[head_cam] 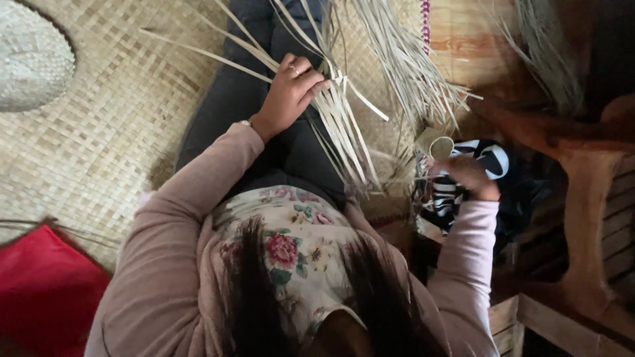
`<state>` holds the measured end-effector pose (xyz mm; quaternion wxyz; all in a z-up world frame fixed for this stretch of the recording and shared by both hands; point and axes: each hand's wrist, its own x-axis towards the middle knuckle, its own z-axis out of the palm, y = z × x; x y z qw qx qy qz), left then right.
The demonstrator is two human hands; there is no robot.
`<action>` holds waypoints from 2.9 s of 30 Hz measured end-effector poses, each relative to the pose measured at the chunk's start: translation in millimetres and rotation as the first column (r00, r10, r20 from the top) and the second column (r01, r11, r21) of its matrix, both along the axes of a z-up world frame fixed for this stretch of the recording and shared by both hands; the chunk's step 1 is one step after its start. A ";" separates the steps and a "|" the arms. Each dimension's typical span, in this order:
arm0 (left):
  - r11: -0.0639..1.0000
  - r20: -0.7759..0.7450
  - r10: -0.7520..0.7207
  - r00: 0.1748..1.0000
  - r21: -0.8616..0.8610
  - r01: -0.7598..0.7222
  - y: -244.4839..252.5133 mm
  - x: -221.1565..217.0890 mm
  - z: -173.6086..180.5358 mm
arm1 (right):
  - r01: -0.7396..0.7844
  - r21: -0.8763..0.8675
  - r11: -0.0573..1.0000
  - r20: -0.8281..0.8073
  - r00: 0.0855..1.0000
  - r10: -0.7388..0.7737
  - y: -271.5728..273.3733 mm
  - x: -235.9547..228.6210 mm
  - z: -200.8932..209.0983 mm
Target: Weaving thin strips of plant material to create a structured object
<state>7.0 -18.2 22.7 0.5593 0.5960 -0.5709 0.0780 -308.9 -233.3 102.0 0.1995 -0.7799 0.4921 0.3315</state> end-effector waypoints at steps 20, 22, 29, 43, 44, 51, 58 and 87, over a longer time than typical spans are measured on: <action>0.937 -0.297 -0.335 0.894 -0.008 0.349 -50.0 25.9 24.4 | -0.334 0.002 0.943 0.711 0.663 0.233 116.0 157.5 -60.8; 0.945 -0.338 -0.301 0.892 0.020 0.327 -47.3 33.5 15.1 | -0.260 0.245 0.934 0.581 0.811 0.073 123.3 161.8 -35.5; 0.952 -0.547 -0.007 0.837 0.252 0.172 -31.0 64.3 -18.5 | -0.164 0.289 0.943 0.623 0.781 -0.055 118.9 161.7 -31.3; 0.963 -0.888 -0.071 0.455 0.058 0.265 31.1 -9.5 -20.9 | -0.018 0.133 0.991 0.828 0.551 -0.101 144.8 167.3 -33.6; 0.980 -0.815 -0.059 0.577 0.062 0.188 30.9 -9.1 -18.5 | -0.013 0.151 0.988 0.826 0.551 -0.119 143.9 166.2 -36.0; 0.980 -0.795 -0.125 0.594 -0.006 0.198 16.7 -10.6 -17.6 | 0.017 0.221 0.975 0.817 0.543 -0.194 152.5 172.8 -19.3; 0.991 -0.775 -0.036 0.631 0.055 0.123 4.2 -5.7 -28.0 | 0.065 -0.197 0.978 0.967 0.177 0.182 152.4 164.8 -62.5; 0.983 -0.595 0.145 0.790 0.176 -0.048 36.3 -12.8 6.1 | 0.618 -0.009 0.786 0.963 0.216 -0.159 -53.0 31.0 -290.9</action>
